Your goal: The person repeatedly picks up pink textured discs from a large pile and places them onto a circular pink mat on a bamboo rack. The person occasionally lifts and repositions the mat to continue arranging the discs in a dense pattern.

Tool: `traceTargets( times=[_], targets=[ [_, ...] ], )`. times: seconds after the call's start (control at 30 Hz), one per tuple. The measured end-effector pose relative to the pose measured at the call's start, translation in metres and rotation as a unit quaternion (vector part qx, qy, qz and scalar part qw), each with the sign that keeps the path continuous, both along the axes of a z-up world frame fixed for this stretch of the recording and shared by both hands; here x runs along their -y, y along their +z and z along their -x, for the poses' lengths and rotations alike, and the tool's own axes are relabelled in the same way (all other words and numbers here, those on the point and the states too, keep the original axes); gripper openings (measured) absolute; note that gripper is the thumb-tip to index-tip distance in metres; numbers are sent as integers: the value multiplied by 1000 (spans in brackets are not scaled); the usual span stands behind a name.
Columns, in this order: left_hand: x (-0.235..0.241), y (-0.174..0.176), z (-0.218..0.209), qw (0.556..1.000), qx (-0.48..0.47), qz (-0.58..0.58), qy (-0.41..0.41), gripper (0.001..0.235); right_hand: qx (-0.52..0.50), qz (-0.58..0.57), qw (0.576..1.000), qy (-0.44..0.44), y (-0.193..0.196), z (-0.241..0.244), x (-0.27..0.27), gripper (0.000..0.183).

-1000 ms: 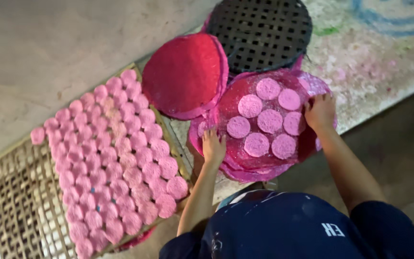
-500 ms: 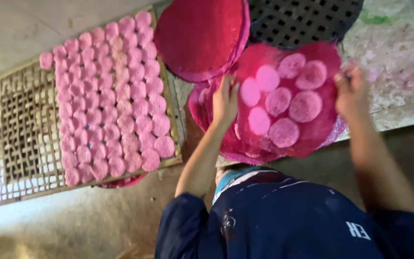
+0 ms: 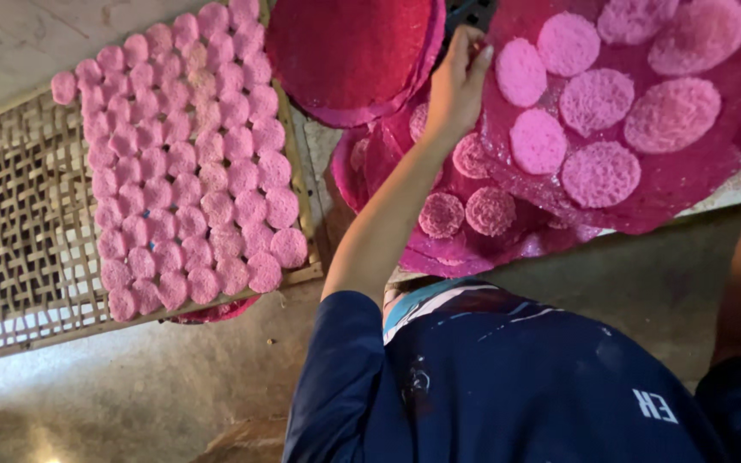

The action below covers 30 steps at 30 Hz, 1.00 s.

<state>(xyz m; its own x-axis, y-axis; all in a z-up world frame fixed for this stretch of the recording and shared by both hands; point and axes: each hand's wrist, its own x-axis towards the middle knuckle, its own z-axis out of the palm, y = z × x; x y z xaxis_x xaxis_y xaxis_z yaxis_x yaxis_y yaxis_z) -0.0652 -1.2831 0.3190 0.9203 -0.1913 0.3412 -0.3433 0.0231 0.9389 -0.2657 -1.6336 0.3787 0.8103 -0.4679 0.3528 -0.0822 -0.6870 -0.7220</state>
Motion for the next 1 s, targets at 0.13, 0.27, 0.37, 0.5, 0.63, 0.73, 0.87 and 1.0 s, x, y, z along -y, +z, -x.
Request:
traceTargets(
  times=[0.13, 0.27, 0.37, 0.5, 0.63, 0.73, 0.87, 1.0],
  targets=[
    [-5, -22, 8, 1000, 0, -9, -3, 17, -5, -32, 999, 7, -18, -1, 0, 10],
    [-69, -53, 16, 991, -83, -98, 26, 23, -28, 58, 997, 33, -64, -5, -29, 10],
    [-127, -82, 22, 977, -98, -180, 55, 21, -36, 69, 997, 26, -117, -15, -68, 15],
    [-158, -127, 51, 922, -96, -361, 104, 28, -105, 155, 982, 26, -170, -14, -104, 21],
    [-154, -150, 65, 898, -24, -417, 140, 27, -88, 158, 983, 13, -174, -15, -113, 27],
    [-150, -157, 68, 895, -124, -414, 116, 35, -169, 126, 978, -2, -166, -19, -112, 24],
    [-147, -147, 67, 857, -68, -483, 164, 40, -194, 47, 980, 0, -154, -35, -111, 39],
    [-145, -125, 77, 883, -117, -428, 154, 33, -157, 71, 985, 10, -148, -36, -108, 46]
  ],
)
